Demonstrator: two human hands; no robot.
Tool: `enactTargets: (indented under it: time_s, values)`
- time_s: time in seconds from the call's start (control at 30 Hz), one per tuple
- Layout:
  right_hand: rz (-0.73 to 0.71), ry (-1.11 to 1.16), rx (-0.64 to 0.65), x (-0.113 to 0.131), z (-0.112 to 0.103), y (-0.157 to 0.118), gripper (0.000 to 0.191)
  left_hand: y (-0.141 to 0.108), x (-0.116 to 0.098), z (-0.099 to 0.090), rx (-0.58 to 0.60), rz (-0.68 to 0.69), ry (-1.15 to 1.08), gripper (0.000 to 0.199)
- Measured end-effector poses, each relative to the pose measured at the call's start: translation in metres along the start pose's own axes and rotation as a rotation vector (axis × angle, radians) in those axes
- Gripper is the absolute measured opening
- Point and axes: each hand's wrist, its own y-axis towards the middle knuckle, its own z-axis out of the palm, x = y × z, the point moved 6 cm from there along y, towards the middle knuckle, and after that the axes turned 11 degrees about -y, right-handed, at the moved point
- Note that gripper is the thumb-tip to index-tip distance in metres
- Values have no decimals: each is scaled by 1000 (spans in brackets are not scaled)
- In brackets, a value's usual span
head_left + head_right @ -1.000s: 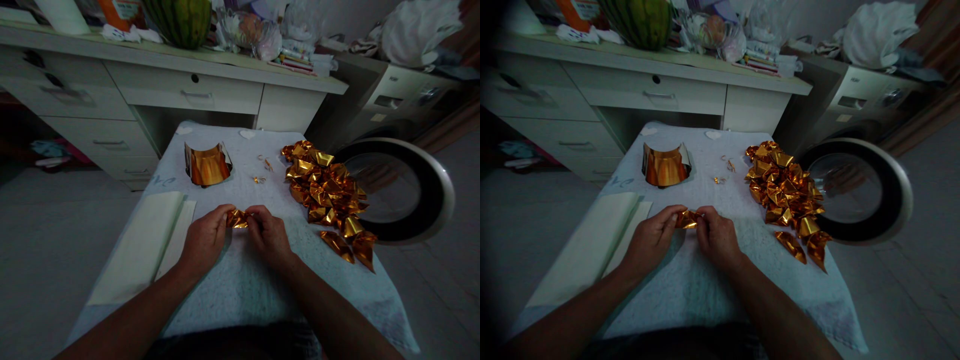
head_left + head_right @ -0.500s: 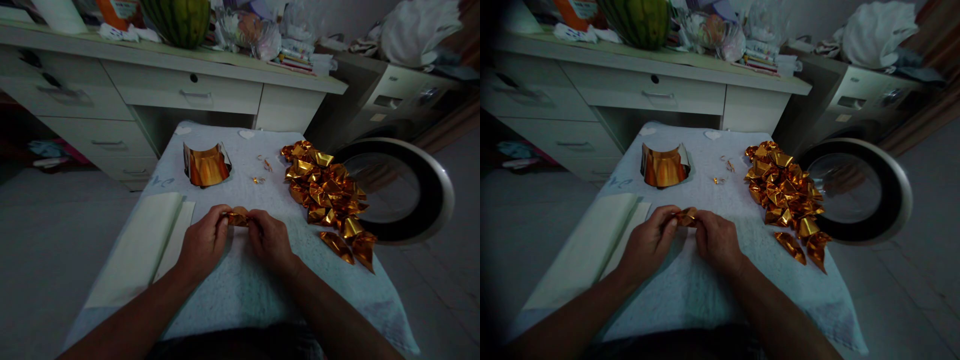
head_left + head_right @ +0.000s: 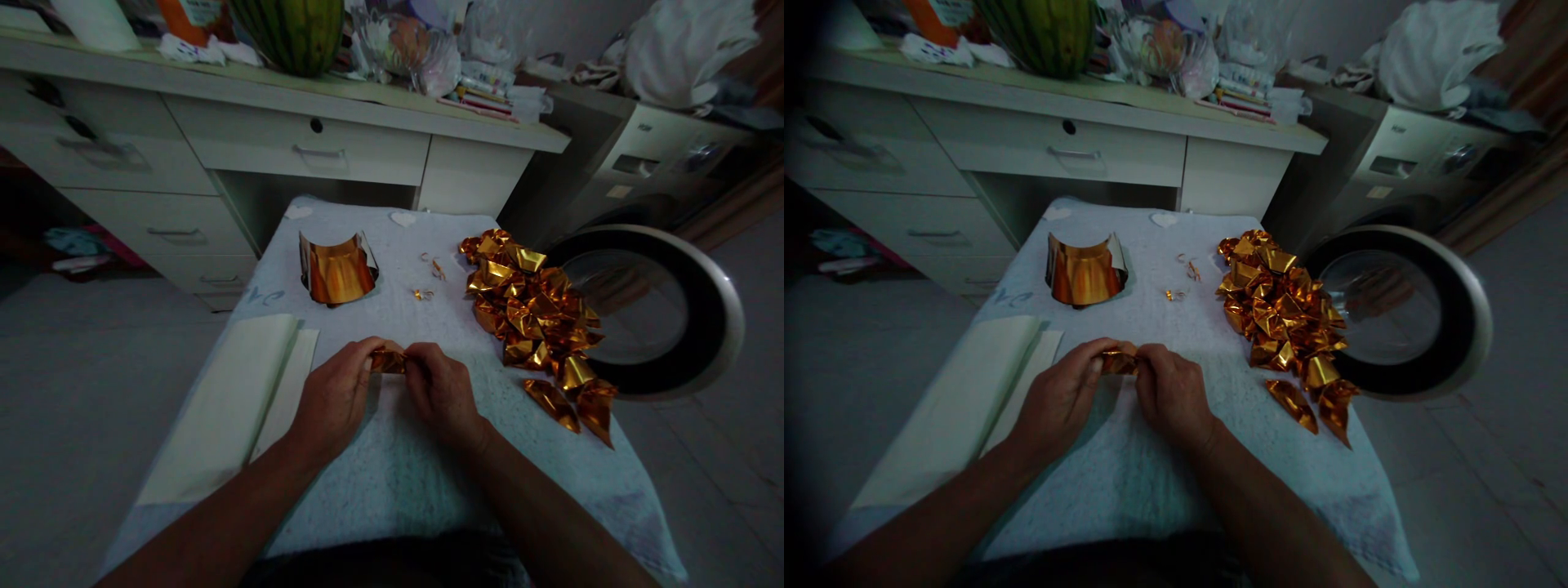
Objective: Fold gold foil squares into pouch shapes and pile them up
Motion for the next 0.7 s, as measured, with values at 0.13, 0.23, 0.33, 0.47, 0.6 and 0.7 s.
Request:
enactTargets:
  time_s: [0.13,0.23,0.33,0.47,0.6,0.7]
  values:
    - [-72,5,-26,4,1,-1,15,0,4,-1,-43,-6,-27,28]
    - [-121,-3,-38,7,1,-2,14,0,5,-5,-71,-19,-58,27]
    - [-120,-16,-54,9,-1,-2,13,1,2,-6,-71,-5,-103,27]
    - [-89,-11,-65,9,-4,-1,13,0,1,-4,-44,10,-141,27]
    - [-100,-3,-39,9,-3,-1,14,-1,2,-2,-31,-3,-107,28]
    - [-96,5,-37,8,-3,-1,15,-1,3,-1,-19,-27,-80,28]
